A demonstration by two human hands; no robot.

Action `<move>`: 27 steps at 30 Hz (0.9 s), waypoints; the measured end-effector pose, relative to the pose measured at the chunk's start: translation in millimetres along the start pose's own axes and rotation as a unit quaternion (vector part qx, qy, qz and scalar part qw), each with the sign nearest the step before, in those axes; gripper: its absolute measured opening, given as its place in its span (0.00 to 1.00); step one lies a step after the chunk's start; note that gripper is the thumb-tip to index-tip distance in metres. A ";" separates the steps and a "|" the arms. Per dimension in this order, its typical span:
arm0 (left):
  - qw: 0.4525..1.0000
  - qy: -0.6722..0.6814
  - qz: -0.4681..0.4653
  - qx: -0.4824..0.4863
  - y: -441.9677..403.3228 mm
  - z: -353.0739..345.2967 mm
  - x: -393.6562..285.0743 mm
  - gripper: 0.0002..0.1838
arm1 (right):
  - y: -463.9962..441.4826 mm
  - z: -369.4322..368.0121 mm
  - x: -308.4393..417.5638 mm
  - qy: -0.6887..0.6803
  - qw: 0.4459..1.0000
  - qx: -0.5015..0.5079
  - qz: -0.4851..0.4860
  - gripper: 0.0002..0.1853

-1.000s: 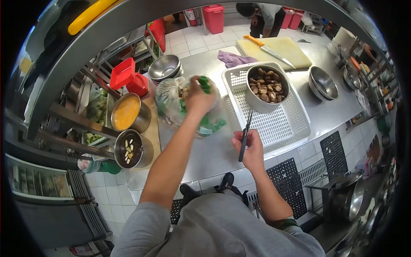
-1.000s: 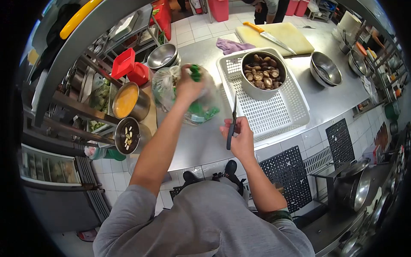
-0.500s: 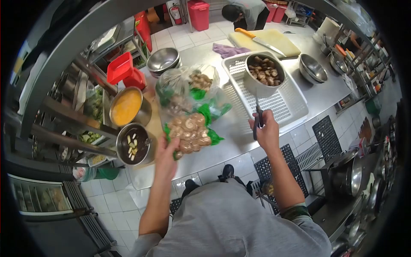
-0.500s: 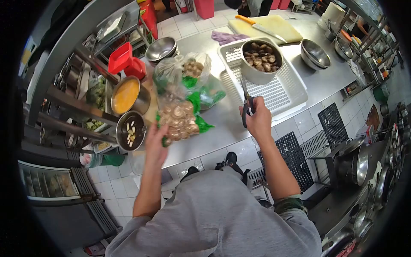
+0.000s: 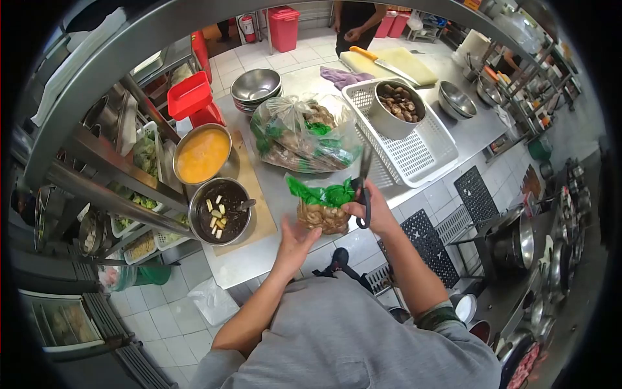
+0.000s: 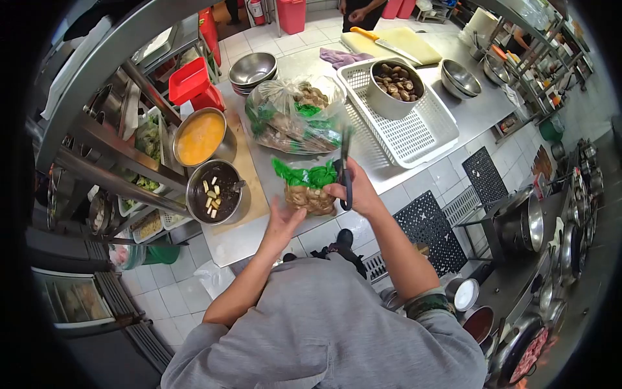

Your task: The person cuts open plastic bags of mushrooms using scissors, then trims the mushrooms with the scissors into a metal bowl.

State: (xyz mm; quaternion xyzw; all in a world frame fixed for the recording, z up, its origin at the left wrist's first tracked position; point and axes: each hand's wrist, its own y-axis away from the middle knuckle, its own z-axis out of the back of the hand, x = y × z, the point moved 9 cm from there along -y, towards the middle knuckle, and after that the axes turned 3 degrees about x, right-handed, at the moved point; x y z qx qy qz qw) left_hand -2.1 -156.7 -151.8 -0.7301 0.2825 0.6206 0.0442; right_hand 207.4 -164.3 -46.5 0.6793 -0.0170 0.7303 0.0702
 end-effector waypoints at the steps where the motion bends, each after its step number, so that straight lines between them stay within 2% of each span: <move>1: 0.979 -0.152 -0.114 -0.066 11.5 5.7 -45.9 0.50 | -5.9 -8.4 17.7 -0.018 0.997 0.060 0.045 0.25; 2: 0.918 -0.298 -0.225 -0.132 28.9 3.7 -95.4 0.49 | -13.6 -12.7 19.3 0.013 0.992 0.120 0.036 0.25; 3: 0.818 -0.433 -0.326 -0.192 43.0 -5.4 -135.2 0.49 | -20.3 -14.1 18.3 0.043 0.982 0.180 0.028 0.24; 4: 0.869 -0.408 -0.264 -0.092 19.7 -11.0 -126.9 0.45 | -26.2 -16.5 14.6 0.073 0.968 0.241 0.020 0.23; 5: 0.907 -0.374 -0.194 0.009 1.2 -19.4 -113.6 0.41 | -34.9 -27.1 17.5 0.016 0.957 0.282 0.067 0.27; 6: 0.930 -0.331 -0.121 0.108 -10.8 -30.9 -96.8 0.38 | -44.1 -28.6 16.8 0.065 0.958 0.272 0.057 0.26; 7: 0.950 -0.280 -0.074 0.121 -25.8 -30.3 -79.3 0.26 | -53.5 -28.5 19.2 0.115 0.956 0.263 0.050 0.24; 8: 0.952 -0.291 -0.076 0.056 -39.8 -17.9 -61.1 0.23 | -61.0 -28.9 20.4 0.165 0.952 0.254 0.046 0.23; 9: 0.950 -0.302 -0.076 -0.009 -54.3 -2.7 -37.7 0.22 | -66.6 -19.6 35.1 0.298 0.933 0.146 0.137 0.19; 11: 0.946 -0.294 -0.056 -0.127 -63.6 24.7 -0.3 0.21 | -54.5 -6.1 15.4 0.194 0.968 0.148 0.055 0.19; 13: 0.938 -0.252 -0.024 -0.236 -59.8 49.5 26.3 0.20 | -32.6 3.3 -16.7 0.092 0.980 0.174 -0.040 0.18; 14: 0.947 -0.191 -0.012 -0.258 -56.3 52.8 36.4 0.20 | -13.4 5.6 -31.9 0.078 0.975 0.187 -0.091 0.17; 15: 0.952 -0.129 0.001 -0.279 -51.6 53.7 47.9 0.21 | 4.7 5.1 -46.0 0.015 0.978 0.190 -0.089 0.18; 16: 0.953 -0.067 0.013 -0.296 -47.7 52.4 60.9 0.21 | 25.1 4.4 -66.7 -0.053 0.966 0.195 -0.161 0.18; 17: 0.965 0.018 -0.002 -0.261 -49.5 46.7 69.6 0.18 | 44.9 4.5 -75.1 -0.108 0.950 0.209 -0.206 0.18; 18: 0.971 0.035 0.009 -0.236 -45.2 37.8 67.1 0.17 | 60.6 4.4 -89.6 -0.141 0.935 0.218 -0.243 0.20; 20: 0.981 0.065 0.033 -0.177 -27.0 13.3 41.1 0.17 | 80.3 10.5 -100.4 -0.128 0.938 0.203 -0.249 0.21; 24: 0.980 -0.003 0.136 -0.142 -25.9 18.1 49.5 0.17 | 87.8 13.2 -146.2 -0.121 0.933 0.227 -0.251 0.22; 27: 0.981 0.059 0.133 -0.130 -27.9 9.7 50.7 0.14 | 85.7 6.3 -144.1 -0.109 0.930 0.249 -0.248 0.21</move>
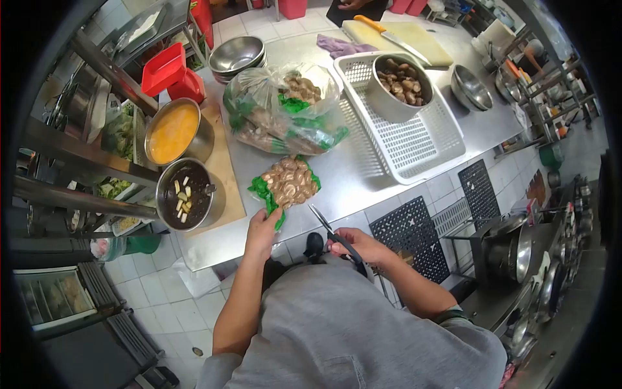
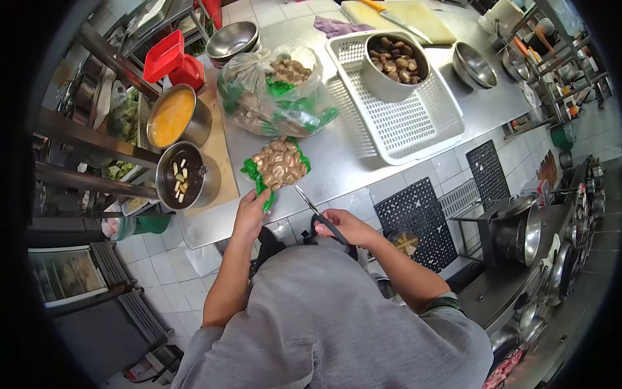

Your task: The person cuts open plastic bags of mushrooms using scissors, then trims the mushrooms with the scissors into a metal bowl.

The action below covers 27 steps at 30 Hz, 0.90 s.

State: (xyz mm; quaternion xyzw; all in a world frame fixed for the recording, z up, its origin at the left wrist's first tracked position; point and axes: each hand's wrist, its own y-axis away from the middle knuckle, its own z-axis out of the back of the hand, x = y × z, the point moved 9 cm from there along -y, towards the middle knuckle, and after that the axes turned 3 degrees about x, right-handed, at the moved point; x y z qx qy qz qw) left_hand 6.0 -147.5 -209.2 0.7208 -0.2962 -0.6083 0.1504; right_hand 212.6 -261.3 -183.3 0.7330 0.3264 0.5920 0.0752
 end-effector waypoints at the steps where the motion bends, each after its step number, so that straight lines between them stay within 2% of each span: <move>1: 1.000 0.020 0.004 0.000 3.9 1.3 1.2 0.12 | -0.6 -4.9 -1.5 0.007 1.000 0.013 -0.004 0.20; 3: 0.999 0.038 0.003 -0.002 8.8 -0.9 -0.4 0.11 | -2.4 -14.0 -5.3 0.025 0.999 0.046 -0.013 0.19; 7: 0.999 0.045 -0.005 -0.019 8.5 7.5 3.5 0.10 | -10.7 -26.6 -19.2 0.062 0.991 0.064 -0.098 0.25; 11: 0.998 0.054 0.011 -0.002 18.5 9.5 7.6 0.09 | -32.8 -36.5 -19.8 -0.005 0.992 0.071 -0.102 0.27; 15: 0.992 0.116 0.002 0.044 27.1 1.4 4.7 0.10 | -55.8 -43.4 -21.2 -0.002 0.990 0.102 -0.096 0.27; 23: 0.996 0.090 0.008 -0.013 36.9 25.5 20.6 0.08 | -63.7 -47.0 -8.1 0.030 0.992 0.083 -0.093 0.26; 27: 0.990 0.143 -0.007 -0.006 43.9 24.7 15.8 0.08 | -73.2 -41.4 -16.5 0.046 0.992 0.085 -0.080 0.26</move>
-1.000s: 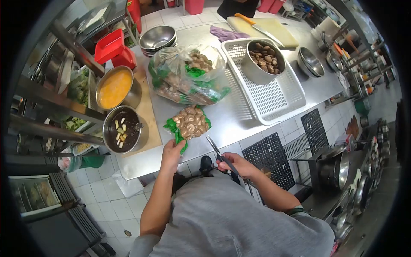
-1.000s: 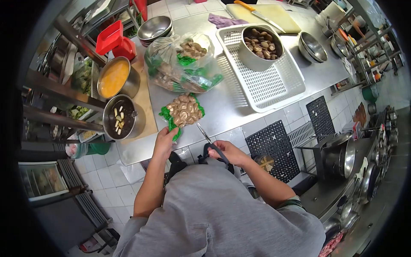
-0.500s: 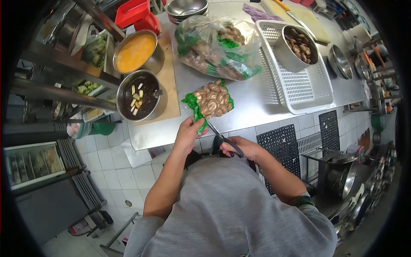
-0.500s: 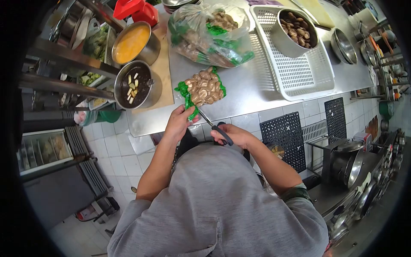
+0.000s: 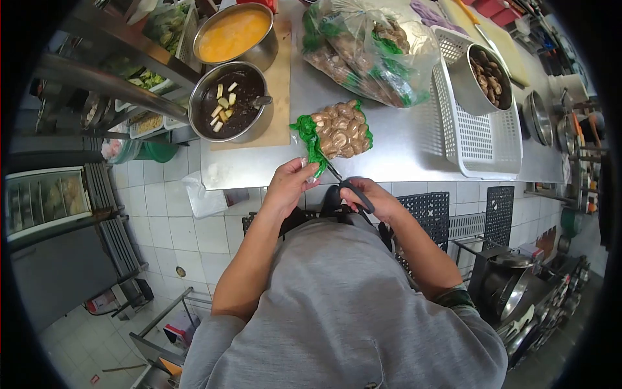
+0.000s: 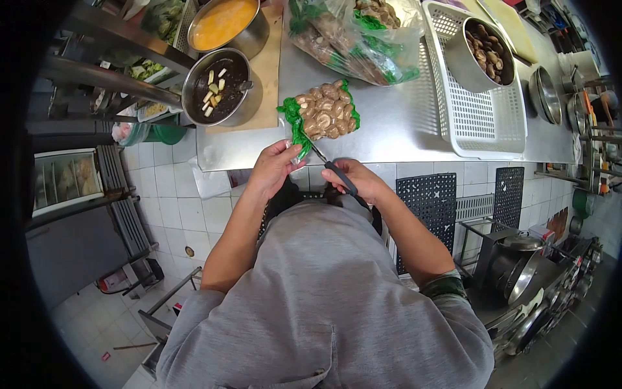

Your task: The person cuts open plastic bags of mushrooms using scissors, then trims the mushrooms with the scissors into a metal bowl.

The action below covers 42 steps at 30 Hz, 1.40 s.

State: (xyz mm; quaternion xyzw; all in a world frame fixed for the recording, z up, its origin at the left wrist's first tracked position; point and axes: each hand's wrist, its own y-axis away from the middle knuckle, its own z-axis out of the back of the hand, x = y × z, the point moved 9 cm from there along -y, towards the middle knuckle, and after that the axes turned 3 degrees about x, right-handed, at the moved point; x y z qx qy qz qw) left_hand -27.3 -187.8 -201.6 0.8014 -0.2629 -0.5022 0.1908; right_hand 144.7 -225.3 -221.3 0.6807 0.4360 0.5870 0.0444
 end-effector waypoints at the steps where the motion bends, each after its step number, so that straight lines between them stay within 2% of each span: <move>1: 1.000 -0.006 -0.003 -0.002 -1.5 2.3 2.2 0.08 | 3.3 -2.4 3.1 -0.002 1.000 0.018 -0.006 0.26; 5: 0.998 -0.055 -0.008 0.012 -5.1 1.3 3.1 0.08 | -2.2 -7.9 9.6 0.030 0.999 0.036 0.004 0.25; 8: 0.998 -0.060 -0.006 -0.014 -4.4 5.0 -0.4 0.07 | -7.3 -11.1 8.6 0.033 0.999 0.036 -0.012 0.24; 11: 0.998 -0.064 -0.001 -0.010 -2.5 6.8 -3.3 0.07 | -6.8 -17.7 6.2 0.003 1.000 -0.011 -0.006 0.27; 17: 0.977 -0.210 0.003 0.031 0.1 -4.8 -10.7 0.08 | -16.4 -24.8 21.8 -0.064 0.998 -0.014 -0.014 0.26; 20: 0.972 -0.234 -0.005 0.035 3.5 -8.4 -23.7 0.08 | -17.9 -23.5 24.3 -0.028 0.999 -0.010 -0.029 0.26; 23: 0.964 -0.256 -0.012 0.072 5.4 -14.4 -26.9 0.08 | -14.5 -39.3 34.3 -0.168 0.986 -0.011 0.010 0.25; 26: 0.951 -0.299 -0.033 0.068 2.4 -14.3 -35.6 0.09 | -21.1 -30.4 28.9 -0.109 0.994 -0.003 0.007 0.23; 29: 0.958 -0.278 -0.053 0.044 2.8 -15.9 -49.5 0.11 | -1.3 -30.2 47.9 -0.006 0.999 0.041 0.012 0.24; 31: 0.964 -0.248 -0.087 0.033 2.1 -12.9 -62.1 0.12 | 23.4 -13.4 52.8 0.147 0.980 0.134 0.016 0.24; 32: 0.968 -0.219 -0.114 0.032 -0.1 -10.3 -65.3 0.12 | 30.0 5.7 31.5 0.223 0.962 0.160 -0.010 0.25; 33: 0.971 -0.188 -0.143 0.030 -0.8 -9.8 -70.1 0.12 | 56.2 16.4 42.6 0.234 0.959 0.129 -0.099 0.23; 34: 0.972 -0.177 -0.148 0.047 0.8 -16.7 -73.8 0.12 | 69.2 27.2 46.4 0.224 0.965 0.092 -0.103 0.21; 36: 0.972 -0.157 -0.153 0.085 9.3 -38.3 -82.5 0.11 | 78.7 37.2 92.5 0.148 0.986 -0.054 0.049 0.18; 37: 0.973 -0.141 -0.159 0.092 13.5 -51.7 -85.9 0.11 | 87.3 38.4 124.2 0.188 0.968 -0.145 0.086 0.20; 38: 0.972 -0.126 -0.167 0.102 16.1 -69.0 -89.9 0.11 | 88.0 38.6 143.5 0.171 0.947 -0.204 0.180 0.23; 40: 0.964 -0.143 -0.180 0.131 14.9 -91.9 -93.7 0.11 | 90.2 23.1 181.2 0.286 0.860 -0.276 0.320 0.26; 42: 0.948 -0.204 -0.186 0.162 13.2 -107.4 -91.9 0.12 | 83.1 10.7 200.1 0.337 0.832 -0.328 0.293 0.26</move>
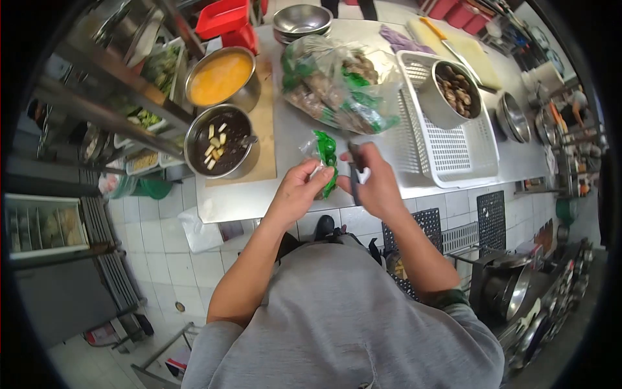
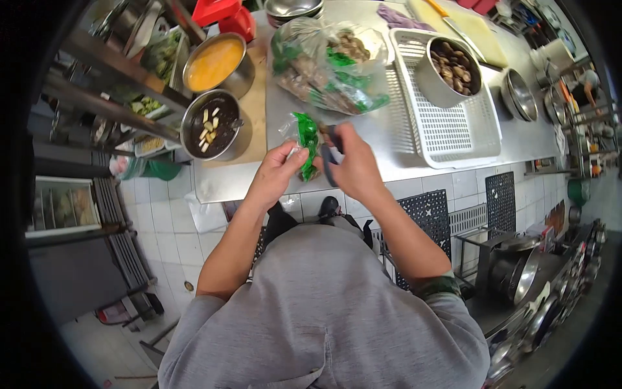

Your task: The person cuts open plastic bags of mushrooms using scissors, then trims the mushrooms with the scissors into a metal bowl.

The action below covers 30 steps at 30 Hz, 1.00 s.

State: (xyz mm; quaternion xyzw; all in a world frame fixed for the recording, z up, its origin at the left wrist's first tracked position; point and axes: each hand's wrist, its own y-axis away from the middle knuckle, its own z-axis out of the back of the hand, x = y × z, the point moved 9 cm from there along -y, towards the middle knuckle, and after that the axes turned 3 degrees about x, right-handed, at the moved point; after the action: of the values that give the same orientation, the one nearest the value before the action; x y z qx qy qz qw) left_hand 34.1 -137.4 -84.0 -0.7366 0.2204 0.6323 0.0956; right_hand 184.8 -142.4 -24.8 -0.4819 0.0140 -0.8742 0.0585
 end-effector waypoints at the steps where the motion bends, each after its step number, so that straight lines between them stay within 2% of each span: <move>1: 0.999 -0.033 -0.013 0.001 -2.1 -5.3 -6.3 0.13 | -5.4 -3.9 0.4 -0.017 0.998 -0.034 0.049 0.23; 4: 1.000 -0.007 0.021 -0.021 -6.3 -6.2 -5.5 0.13 | -14.3 -16.4 -20.8 -0.005 0.999 0.014 -0.031 0.21; 8: 0.997 -0.033 -0.029 -0.057 -7.7 0.6 -4.8 0.14 | -16.8 -11.6 -40.8 -0.016 0.999 -0.025 -0.045 0.17; 11: 0.990 -0.092 -0.047 -0.093 -3.5 11.6 -8.7 0.15 | -20.2 8.3 -28.1 0.052 0.993 -0.101 -0.024 0.16; 13: 0.987 -0.091 -0.057 -0.122 4.9 25.7 -17.6 0.16 | -34.0 44.9 -48.9 0.091 0.973 -0.206 -0.043 0.15; 14: 0.986 -0.102 -0.047 -0.124 8.5 30.4 -16.1 0.16 | -40.7 58.3 -69.0 0.073 0.969 -0.231 -0.055 0.14; 17: 0.981 -0.123 -0.016 -0.147 19.0 52.5 1.4 0.17 | -51.0 77.6 -67.7 0.058 0.970 -0.229 -0.052 0.12; 21: 0.980 -0.003 0.083 -0.183 27.8 72.4 44.3 0.16 | -57.3 84.8 -79.2 -0.011 0.975 -0.207 -0.084 0.13; 23: 0.972 0.054 0.122 -0.195 21.6 64.7 63.2 0.14 | -57.8 75.6 -82.9 -0.002 0.977 -0.198 -0.085 0.13; 26: 0.975 0.021 0.124 -0.183 1.1 54.4 72.4 0.17 | -59.8 69.9 -89.7 -0.043 0.976 -0.193 -0.091 0.13; 27: 0.971 -0.103 0.096 -0.193 -6.8 57.6 54.0 0.21 | -60.2 71.4 -92.5 -0.065 0.974 -0.193 -0.094 0.13; 28: 0.954 -0.191 0.012 -0.229 -9.1 57.2 26.6 0.22 | -60.5 73.7 -95.5 -0.089 0.972 -0.195 -0.096 0.13; 30: 0.872 -0.356 -0.164 -0.292 -5.8 38.2 -42.7 0.24 | -54.7 88.8 -92.7 -0.053 0.971 -0.216 -0.083 0.12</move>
State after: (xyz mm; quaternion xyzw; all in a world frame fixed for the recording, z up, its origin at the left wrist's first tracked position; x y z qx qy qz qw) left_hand -1.8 -107.5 -50.1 -0.4813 -0.1474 0.8626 0.0507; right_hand 303.9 -74.6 -50.8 -0.5284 0.1598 -0.8253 -0.1189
